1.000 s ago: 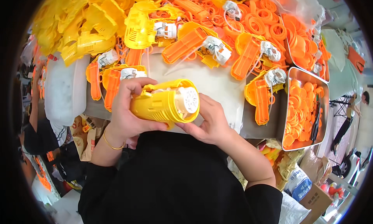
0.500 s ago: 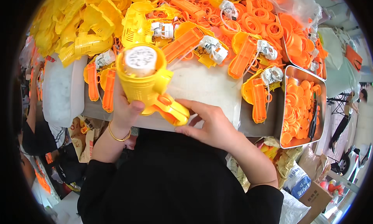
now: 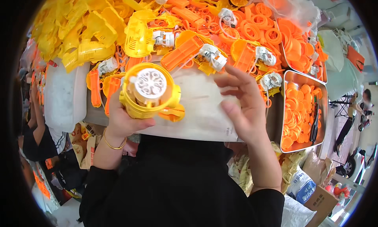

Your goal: Assembling plastic toy bubble guns and preparing components at a factory workbench.

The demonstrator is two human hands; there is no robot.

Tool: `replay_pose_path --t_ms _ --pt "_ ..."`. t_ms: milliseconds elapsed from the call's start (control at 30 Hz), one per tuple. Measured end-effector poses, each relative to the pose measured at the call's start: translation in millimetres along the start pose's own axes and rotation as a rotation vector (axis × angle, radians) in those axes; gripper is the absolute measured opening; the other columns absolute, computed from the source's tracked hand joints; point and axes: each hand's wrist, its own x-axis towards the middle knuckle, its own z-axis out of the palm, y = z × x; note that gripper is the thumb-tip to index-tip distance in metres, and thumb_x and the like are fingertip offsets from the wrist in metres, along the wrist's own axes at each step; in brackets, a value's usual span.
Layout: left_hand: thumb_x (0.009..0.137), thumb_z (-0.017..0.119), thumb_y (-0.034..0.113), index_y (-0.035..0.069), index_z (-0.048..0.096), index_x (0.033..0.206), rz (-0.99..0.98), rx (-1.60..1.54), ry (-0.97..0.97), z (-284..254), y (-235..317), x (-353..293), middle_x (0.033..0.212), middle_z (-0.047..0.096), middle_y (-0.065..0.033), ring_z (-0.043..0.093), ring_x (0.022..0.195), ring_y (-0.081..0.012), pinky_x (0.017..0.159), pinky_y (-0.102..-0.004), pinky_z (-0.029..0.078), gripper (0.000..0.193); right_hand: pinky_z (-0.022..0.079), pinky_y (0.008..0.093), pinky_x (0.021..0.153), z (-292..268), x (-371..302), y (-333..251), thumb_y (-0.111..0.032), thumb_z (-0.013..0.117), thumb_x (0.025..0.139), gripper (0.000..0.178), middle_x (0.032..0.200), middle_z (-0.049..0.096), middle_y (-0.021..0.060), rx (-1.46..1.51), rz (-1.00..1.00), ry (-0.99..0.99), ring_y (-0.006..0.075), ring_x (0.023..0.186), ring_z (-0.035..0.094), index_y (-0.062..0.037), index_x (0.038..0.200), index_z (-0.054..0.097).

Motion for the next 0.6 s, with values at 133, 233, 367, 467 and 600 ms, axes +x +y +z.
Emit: replay_pose_path --t_ms 133,233,367,467,600 --pt "0.057 0.089 0.026 0.001 0.054 0.109 -0.007 -0.037 -0.034 11.0 0.5 2.7 0.097 0.061 -0.0059 0.059 0.088 -0.0128 0.079 -0.0277 0.047 0.067 0.047 0.0303 0.076 21.9 16.6 -19.3 -0.03 0.076 0.07 0.052 0.096 0.063 0.0111 -0.473 -0.221 -0.381 0.0187 0.084 0.061 0.002 0.107 0.058" --pt "0.056 0.089 0.027 -0.001 0.053 0.115 -0.011 -0.126 -0.037 12.5 -3.7 -3.0 0.105 0.06 -0.0073 0.058 0.095 -0.0143 0.084 -0.0291 0.047 0.075 0.047 0.0314 0.073 25.3 10.5 -20.5 -0.029 0.077 0.071 0.045 0.092 0.061 0.0122 -0.48 -0.209 -0.451 0.0245 0.082 0.061 0.0006 0.1 0.059" --pt "0.055 0.089 0.031 -0.003 0.053 0.118 -0.052 -0.189 -0.084 9.2 -5.2 -2.7 0.112 0.059 -0.0088 0.058 0.1 -0.0157 0.087 -0.0299 0.046 0.08 0.047 0.0335 0.069 27.2 11.7 -13.9 -0.033 0.073 0.073 0.046 0.087 0.058 0.0131 -0.413 -0.239 -0.495 0.0287 0.078 0.06 0.0024 0.098 0.058" --pt "0.055 0.089 0.033 -0.003 0.054 0.115 -0.063 -0.205 -0.106 9.1 -5.3 -2.1 0.107 0.061 -0.0082 0.059 0.095 -0.015 0.084 -0.0296 0.047 0.078 0.046 0.034 0.059 27.1 15.7 -6.7 -0.031 0.072 0.076 0.037 0.077 0.055 0.0109 -0.391 -0.383 -0.535 0.0265 0.068 0.057 -0.0015 0.092 0.057" --pt "0.056 0.088 0.032 -0.001 0.054 0.112 -0.073 -0.216 -0.148 12.1 -11.8 -3.3 0.101 0.062 -0.0067 0.06 0.091 -0.0142 0.08 -0.029 0.047 0.074 0.044 0.0351 0.059 29.4 11.1 -2.5 -0.033 0.068 0.078 0.036 0.074 0.053 0.0113 -0.449 -0.316 -0.521 0.0272 0.066 0.055 -0.0016 0.089 0.056"
